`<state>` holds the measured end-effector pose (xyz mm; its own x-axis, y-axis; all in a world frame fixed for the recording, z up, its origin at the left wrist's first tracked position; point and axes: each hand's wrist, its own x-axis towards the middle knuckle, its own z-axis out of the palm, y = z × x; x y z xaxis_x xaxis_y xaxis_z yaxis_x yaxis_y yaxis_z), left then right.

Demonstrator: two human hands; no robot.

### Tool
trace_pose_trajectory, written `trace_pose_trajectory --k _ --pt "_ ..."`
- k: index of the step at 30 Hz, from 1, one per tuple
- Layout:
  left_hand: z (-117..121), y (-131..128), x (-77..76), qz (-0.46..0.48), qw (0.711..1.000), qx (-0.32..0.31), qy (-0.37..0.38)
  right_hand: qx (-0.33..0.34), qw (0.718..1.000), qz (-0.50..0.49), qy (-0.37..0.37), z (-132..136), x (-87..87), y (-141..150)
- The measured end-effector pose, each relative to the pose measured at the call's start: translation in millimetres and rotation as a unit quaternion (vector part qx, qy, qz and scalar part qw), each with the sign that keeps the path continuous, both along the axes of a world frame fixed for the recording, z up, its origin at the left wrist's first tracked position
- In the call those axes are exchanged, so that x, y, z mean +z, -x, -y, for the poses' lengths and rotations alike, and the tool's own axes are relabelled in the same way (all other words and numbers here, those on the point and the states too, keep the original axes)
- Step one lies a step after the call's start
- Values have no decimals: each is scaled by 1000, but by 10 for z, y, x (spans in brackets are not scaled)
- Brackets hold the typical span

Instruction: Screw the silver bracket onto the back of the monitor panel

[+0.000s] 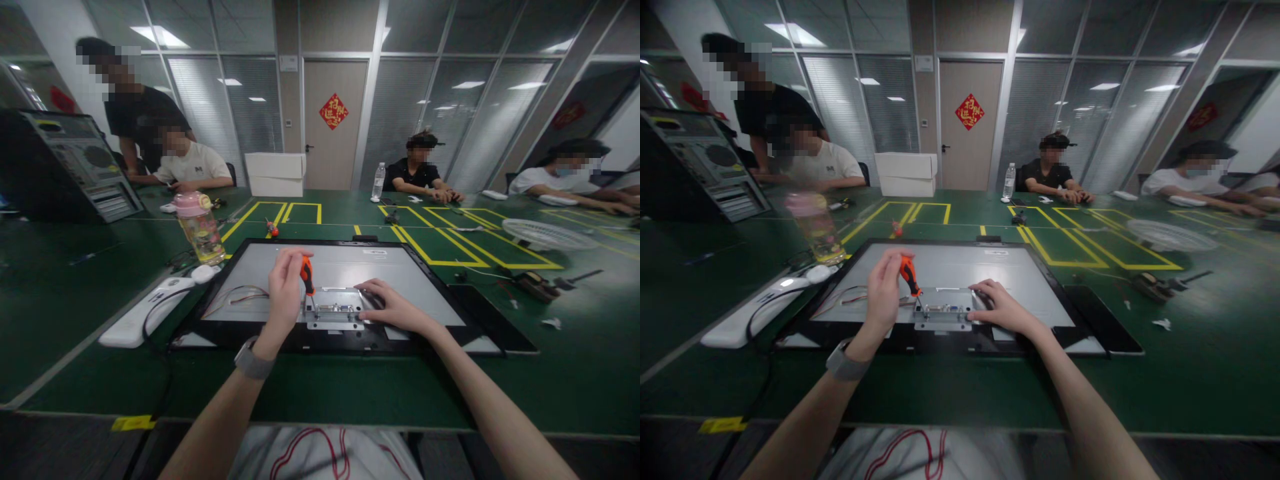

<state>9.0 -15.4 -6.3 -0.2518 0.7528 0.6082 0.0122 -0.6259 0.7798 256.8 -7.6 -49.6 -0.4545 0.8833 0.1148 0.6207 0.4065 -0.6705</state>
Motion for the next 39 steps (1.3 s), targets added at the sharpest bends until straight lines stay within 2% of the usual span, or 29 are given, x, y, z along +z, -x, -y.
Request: trace_pose_trajectory --k 4,9,15,21,28,35,39 --pt "6 -2 19 -24 998 50 -27 2 1000 -1 -3 -3 -10 -3" --pt "12 5 9 -22 1000 12 10 -7 1000 3 10 8 9 5" --pt "4 21 15 -63 997 38 -12 -5 1000 5 10 11 3 -5" --pt "-11 31 2 -48 999 2 13 -6 1000 6 5 1 -14 -13" --pt "-13 19 3 -46 998 42 -6 1 1000 -1 -5 -9 -31 -7" --pt "0 -2 1 -26 1000 3 12 -2 1000 -1 5 -3 -23 -8" --pt "-2 2 4 -53 998 42 -14 0 1000 -5 5 -2 -18 -8"
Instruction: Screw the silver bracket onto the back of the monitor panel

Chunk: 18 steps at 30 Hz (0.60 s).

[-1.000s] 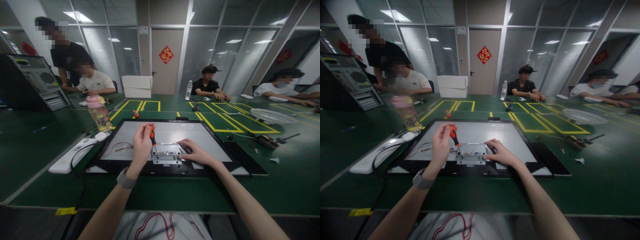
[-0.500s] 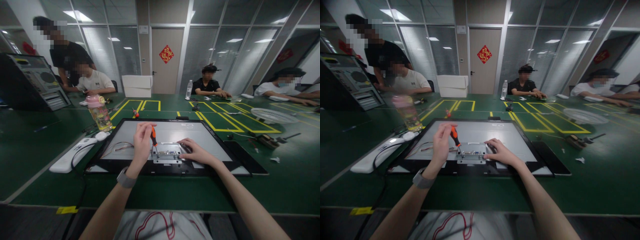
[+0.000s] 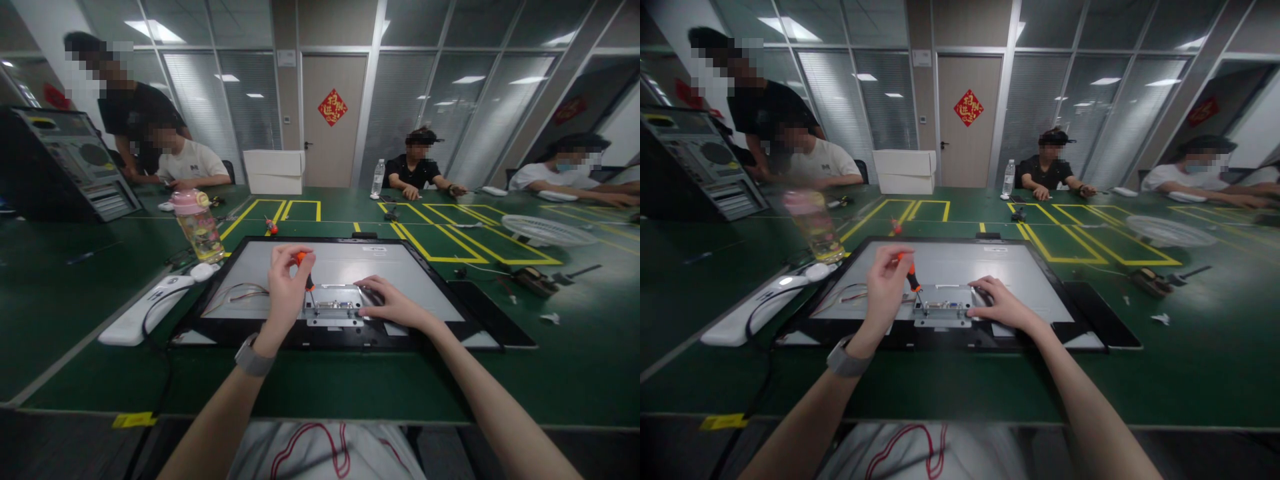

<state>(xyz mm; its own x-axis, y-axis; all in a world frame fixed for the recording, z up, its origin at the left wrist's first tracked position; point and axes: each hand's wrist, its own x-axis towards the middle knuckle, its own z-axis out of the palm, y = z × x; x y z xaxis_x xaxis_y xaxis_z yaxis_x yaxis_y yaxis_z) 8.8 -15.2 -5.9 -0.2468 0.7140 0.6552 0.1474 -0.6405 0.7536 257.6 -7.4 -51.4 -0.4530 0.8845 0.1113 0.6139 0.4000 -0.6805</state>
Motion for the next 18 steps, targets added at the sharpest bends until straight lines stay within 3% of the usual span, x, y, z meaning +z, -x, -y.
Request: trace_pose_trajectory --k 3,8,11,18 --pt "-2 12 -1 -10 1000 2 3 -3 1000 1 5 3 3 1" --pt "7 8 -24 21 996 -75 47 -1 1000 3 -1 2 5 3" --pt "12 0 -38 19 994 -91 53 0 1000 6 0 -2 2 1" --pt "-3 4 -31 -39 999 3 16 4 1000 0 -9 -9 -20 -5"
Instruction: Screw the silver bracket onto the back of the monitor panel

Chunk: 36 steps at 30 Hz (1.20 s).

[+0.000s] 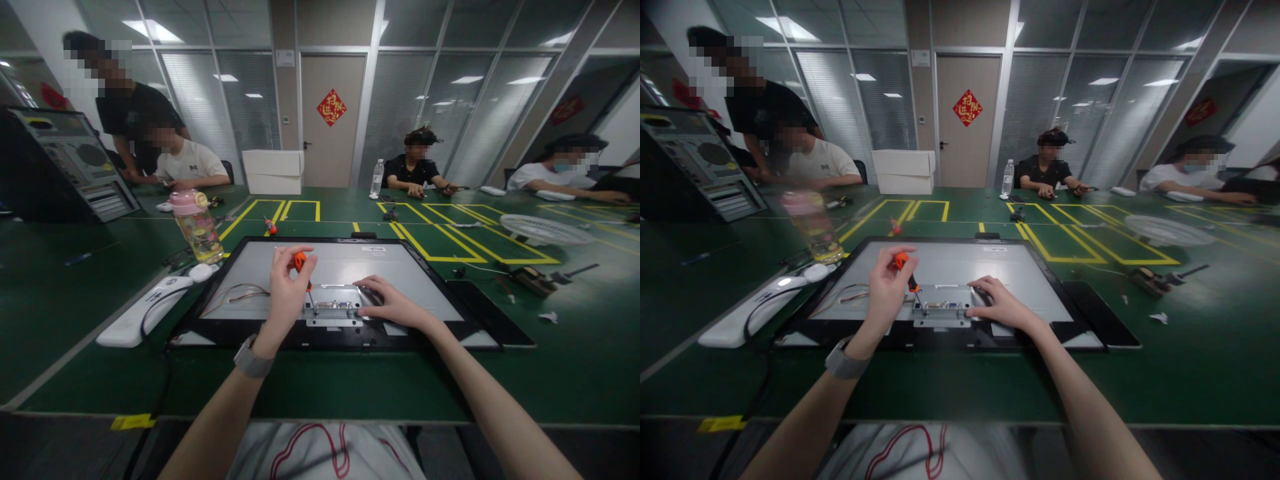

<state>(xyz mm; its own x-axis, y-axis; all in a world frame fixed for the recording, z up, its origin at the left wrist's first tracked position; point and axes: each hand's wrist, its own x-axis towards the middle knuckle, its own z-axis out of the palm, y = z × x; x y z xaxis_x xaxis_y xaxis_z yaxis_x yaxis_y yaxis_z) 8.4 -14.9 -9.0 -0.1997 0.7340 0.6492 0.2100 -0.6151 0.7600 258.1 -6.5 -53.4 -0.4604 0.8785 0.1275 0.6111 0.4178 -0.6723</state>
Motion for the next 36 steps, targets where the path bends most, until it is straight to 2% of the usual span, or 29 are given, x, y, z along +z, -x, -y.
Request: trace_pose_trajectory --k 2,6,8,14,21,28,33,36 --pt "-2 4 -4 10 1000 -12 -1 0 1000 3 -2 0 0 1" --pt "-1 6 -16 54 996 -74 17 -1 1000 6 -1 -2 -2 -2" --pt "2 4 -11 61 994 -81 29 0 1000 5 -2 -4 -8 -5" --pt "5 8 21 12 1000 9 -14 0 1000 1 -4 1 -8 -4" --pt "2 -3 -14 91 993 -74 32 -2 1000 7 0 15 19 4" --pt "-13 -9 -35 30 999 -6 26 -1 1000 7 2 5 -1 -8" --pt "2 -4 -26 62 997 -32 26 -3 1000 0 7 8 4 3" --pt "19 -9 -15 50 998 -21 20 0 1000 1 5 6 -3 -1"
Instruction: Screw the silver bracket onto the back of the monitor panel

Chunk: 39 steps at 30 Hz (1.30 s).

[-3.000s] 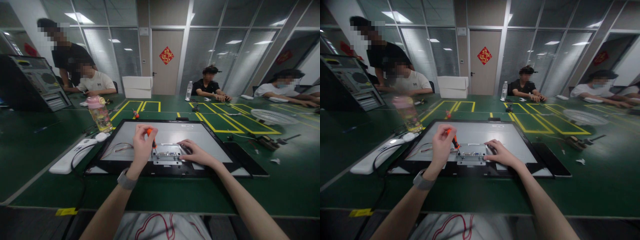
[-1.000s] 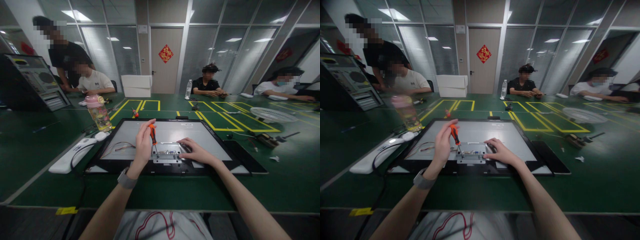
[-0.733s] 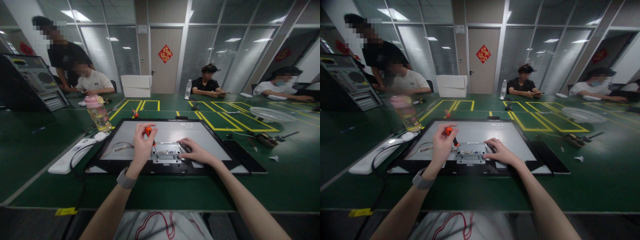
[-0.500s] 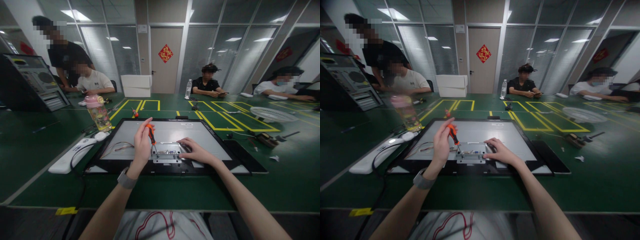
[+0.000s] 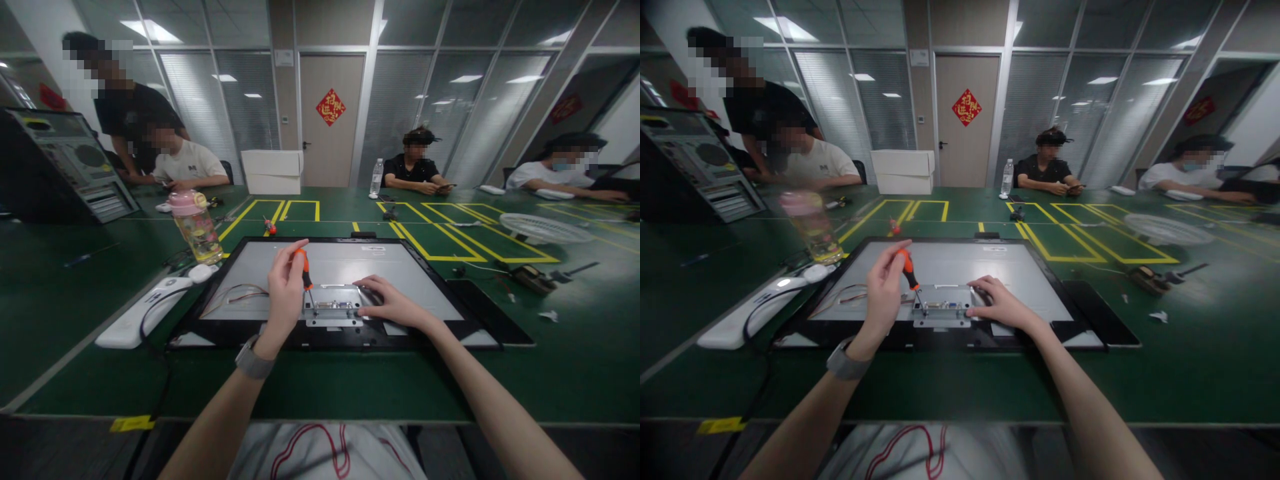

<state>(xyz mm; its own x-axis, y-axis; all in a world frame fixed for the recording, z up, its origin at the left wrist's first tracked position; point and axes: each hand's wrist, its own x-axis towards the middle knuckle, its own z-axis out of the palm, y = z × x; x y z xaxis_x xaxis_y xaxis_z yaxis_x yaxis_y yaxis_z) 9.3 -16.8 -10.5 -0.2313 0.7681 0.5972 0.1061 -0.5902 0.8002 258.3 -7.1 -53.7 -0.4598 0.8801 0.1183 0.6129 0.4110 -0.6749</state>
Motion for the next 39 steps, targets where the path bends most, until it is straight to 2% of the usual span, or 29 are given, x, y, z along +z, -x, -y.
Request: trace_pose_trajectory --k 7,13,17,21,26,30,35,39 --pt "17 -10 18 -14 1000 -11 -15 0 1000 -4 0 0 -3 -3" --pt "26 -1 43 -14 999 39 -35 -2 1000 -3 2 10 14 -1" --pt "17 5 40 -8 999 22 -25 3 1000 0 3 2 9 -13" --pt "21 3 49 -21 999 39 -25 6 1000 1 -6 -14 -14 -24" --pt "4 2 31 0 1000 13 -8 4 1000 1 -9 -14 -11 -11" --pt "-8 3 21 -17 999 48 -9 1 1000 0 4 2 21 6" --pt "19 22 46 -37 999 27 -26 -2 1000 4 7 14 38 9" --pt "25 18 51 -42 997 59 -29 4 1000 2 -2 7 32 8"
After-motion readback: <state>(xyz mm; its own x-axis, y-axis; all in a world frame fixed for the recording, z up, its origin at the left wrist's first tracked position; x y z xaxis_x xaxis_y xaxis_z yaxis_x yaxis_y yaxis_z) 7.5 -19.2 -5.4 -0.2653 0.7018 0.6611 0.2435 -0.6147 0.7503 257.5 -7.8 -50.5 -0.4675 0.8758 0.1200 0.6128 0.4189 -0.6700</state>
